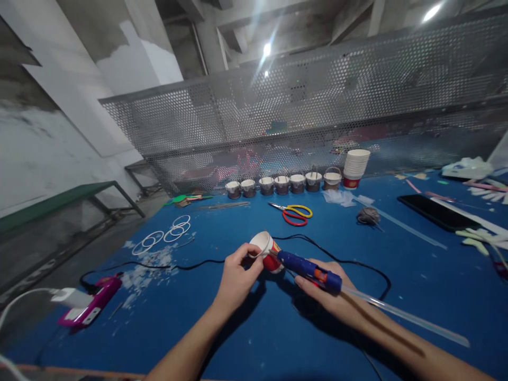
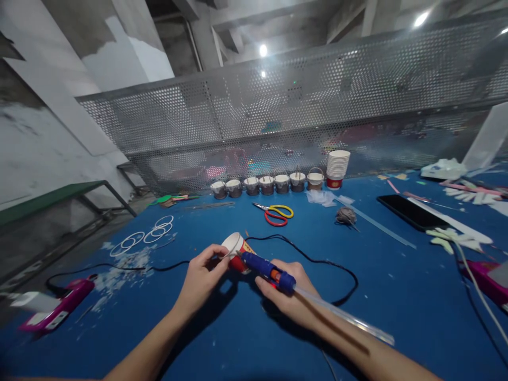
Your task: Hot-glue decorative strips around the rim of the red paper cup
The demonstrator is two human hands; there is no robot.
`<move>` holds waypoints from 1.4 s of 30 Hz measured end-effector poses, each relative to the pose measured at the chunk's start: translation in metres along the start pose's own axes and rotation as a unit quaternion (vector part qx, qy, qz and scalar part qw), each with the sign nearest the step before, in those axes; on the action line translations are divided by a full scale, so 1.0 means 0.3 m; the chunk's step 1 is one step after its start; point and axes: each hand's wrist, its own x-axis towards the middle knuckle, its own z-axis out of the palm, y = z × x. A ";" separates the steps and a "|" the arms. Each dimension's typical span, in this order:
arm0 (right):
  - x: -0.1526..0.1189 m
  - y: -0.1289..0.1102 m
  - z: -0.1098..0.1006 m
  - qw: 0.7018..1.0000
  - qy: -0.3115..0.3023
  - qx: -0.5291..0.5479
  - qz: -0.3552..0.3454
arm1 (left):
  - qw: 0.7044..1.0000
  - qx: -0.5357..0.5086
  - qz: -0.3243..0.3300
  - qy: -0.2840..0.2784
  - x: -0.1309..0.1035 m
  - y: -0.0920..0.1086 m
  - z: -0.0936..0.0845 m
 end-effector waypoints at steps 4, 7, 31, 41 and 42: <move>-0.004 0.008 0.009 0.999 0.002 -0.032 -0.030 | 1.000 0.025 0.015 0.003 -0.004 -0.007 0.002; -0.004 0.012 0.013 0.997 0.000 -0.059 -0.044 | 0.999 0.042 0.027 -0.001 -0.005 -0.017 0.006; -0.004 0.006 0.001 0.991 0.018 -0.081 -0.102 | 0.998 0.053 0.044 0.002 -0.002 -0.009 0.001; -0.004 0.005 -0.011 0.995 0.020 -0.078 -0.063 | 0.999 0.039 0.032 -0.011 0.001 -0.009 -0.007; -0.005 0.003 -0.010 0.994 0.016 -0.080 -0.067 | 0.999 0.038 0.033 -0.015 0.001 -0.010 -0.007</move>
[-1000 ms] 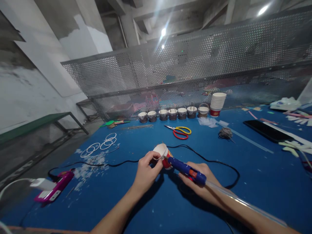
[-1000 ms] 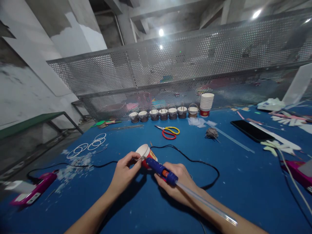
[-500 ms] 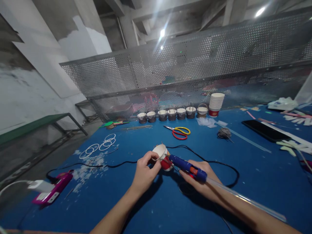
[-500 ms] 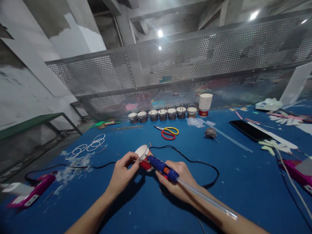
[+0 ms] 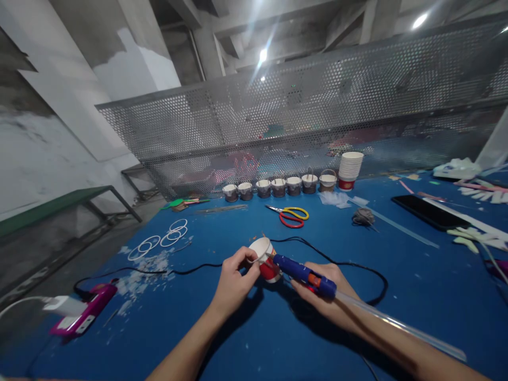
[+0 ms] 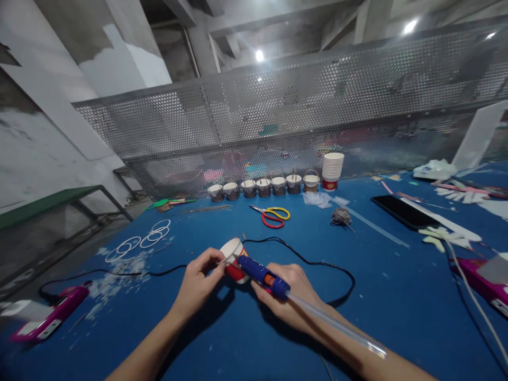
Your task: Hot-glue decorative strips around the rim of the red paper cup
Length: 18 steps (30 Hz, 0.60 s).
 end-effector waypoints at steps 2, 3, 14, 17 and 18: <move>-0.001 -0.002 0.003 1.000 -0.005 0.000 -0.009 | 1.000 -0.004 0.001 -0.004 0.001 -0.002 -0.001; -0.001 -0.001 0.004 1.000 -0.005 0.001 -0.008 | 1.000 -0.007 0.000 -0.005 0.001 -0.003 -0.002; 0.005 -0.011 -0.009 1.000 -0.006 0.012 0.014 | 0.999 -0.042 -0.028 -0.012 0.004 0.011 -0.012; -0.006 -0.012 0.009 1.000 -0.012 -0.006 -0.011 | 0.999 -0.039 -0.025 -0.015 0.007 0.012 -0.012; -0.008 -0.010 0.013 1.000 -0.010 -0.012 -0.018 | 0.999 -0.040 -0.025 -0.015 0.007 0.012 -0.012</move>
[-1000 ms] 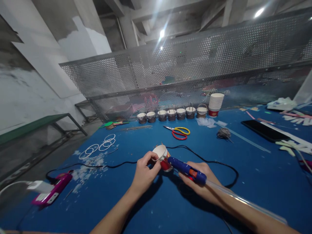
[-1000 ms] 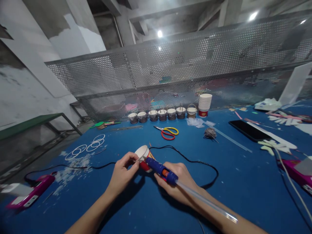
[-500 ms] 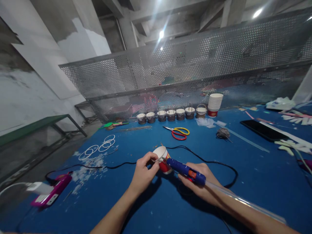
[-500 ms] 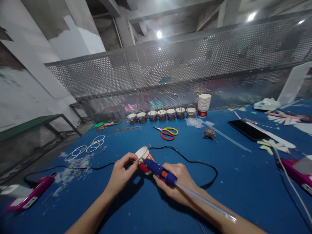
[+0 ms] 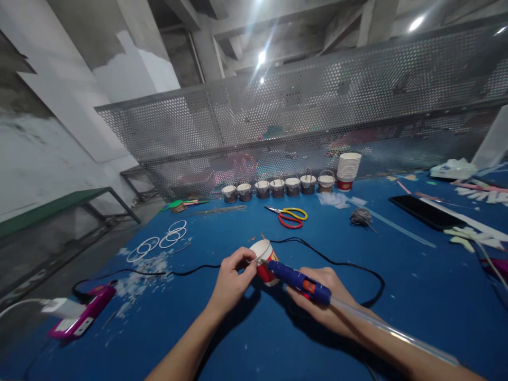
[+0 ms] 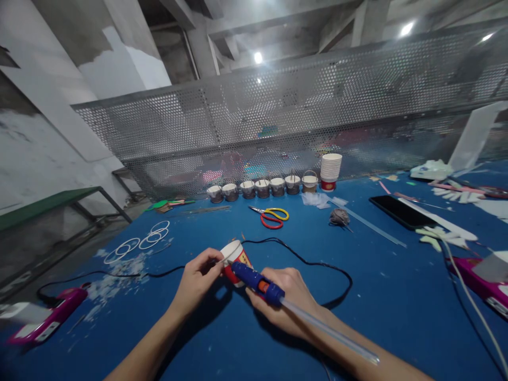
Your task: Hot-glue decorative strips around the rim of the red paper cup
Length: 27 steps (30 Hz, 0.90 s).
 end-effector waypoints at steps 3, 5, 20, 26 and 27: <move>0.002 0.007 -0.004 1.000 0.017 -0.004 -0.001 | 1.000 -0.005 -0.002 0.004 0.001 -0.001 -0.001; 0.009 0.007 -0.018 0.999 0.021 0.014 0.022 | 1.000 -0.007 -0.002 0.006 0.001 -0.003 -0.003; 0.019 -0.003 -0.036 0.996 0.013 0.062 0.070 | 1.000 -0.011 0.005 0.005 0.003 -0.011 -0.011; 0.017 -0.006 -0.023 0.998 0.009 0.046 0.051 | 1.000 -0.015 0.006 0.002 0.005 -0.008 -0.008; 0.014 -0.007 -0.016 0.999 0.004 0.033 0.042 | 1.000 -0.015 0.006 0.001 0.005 -0.008 -0.007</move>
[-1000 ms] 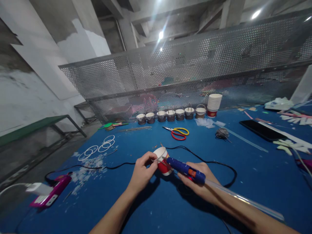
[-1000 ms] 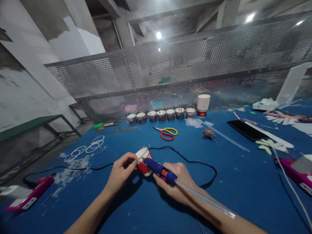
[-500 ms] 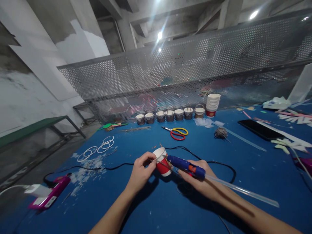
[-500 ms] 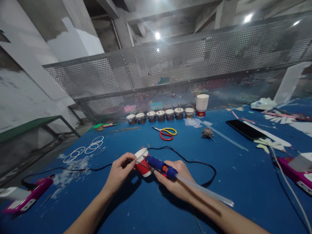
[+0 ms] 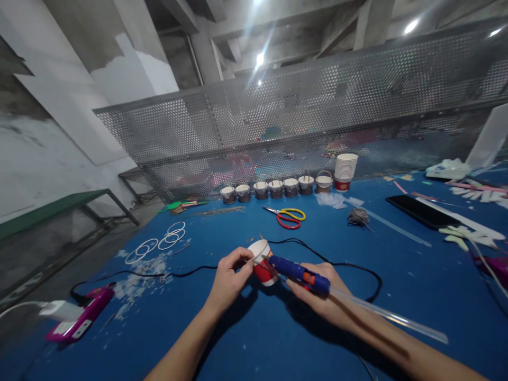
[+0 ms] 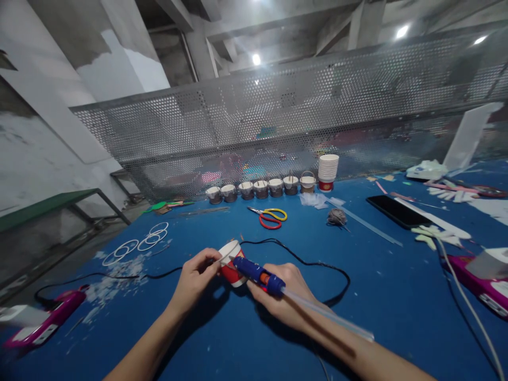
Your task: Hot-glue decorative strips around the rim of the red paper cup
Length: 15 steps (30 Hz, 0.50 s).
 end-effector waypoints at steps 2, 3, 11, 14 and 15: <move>-0.007 0.001 0.013 1.000 -0.005 -0.022 -0.015 | 1.000 0.002 -0.003 -0.002 0.001 0.002 0.001; -0.010 0.002 0.016 0.999 -0.006 -0.029 -0.020 | 1.000 0.003 -0.005 -0.003 0.001 0.004 0.001; 0.011 0.022 -0.007 0.999 0.018 0.029 0.027 | 1.000 -0.010 -0.016 -0.011 0.002 -0.012 -0.005; 0.021 0.019 -0.021 0.995 0.028 0.074 0.062 | 1.000 -0.012 -0.019 -0.013 0.003 -0.014 -0.006; 0.023 0.016 -0.026 0.993 0.035 0.091 0.071 | 1.000 -0.012 -0.020 -0.013 0.003 -0.012 -0.006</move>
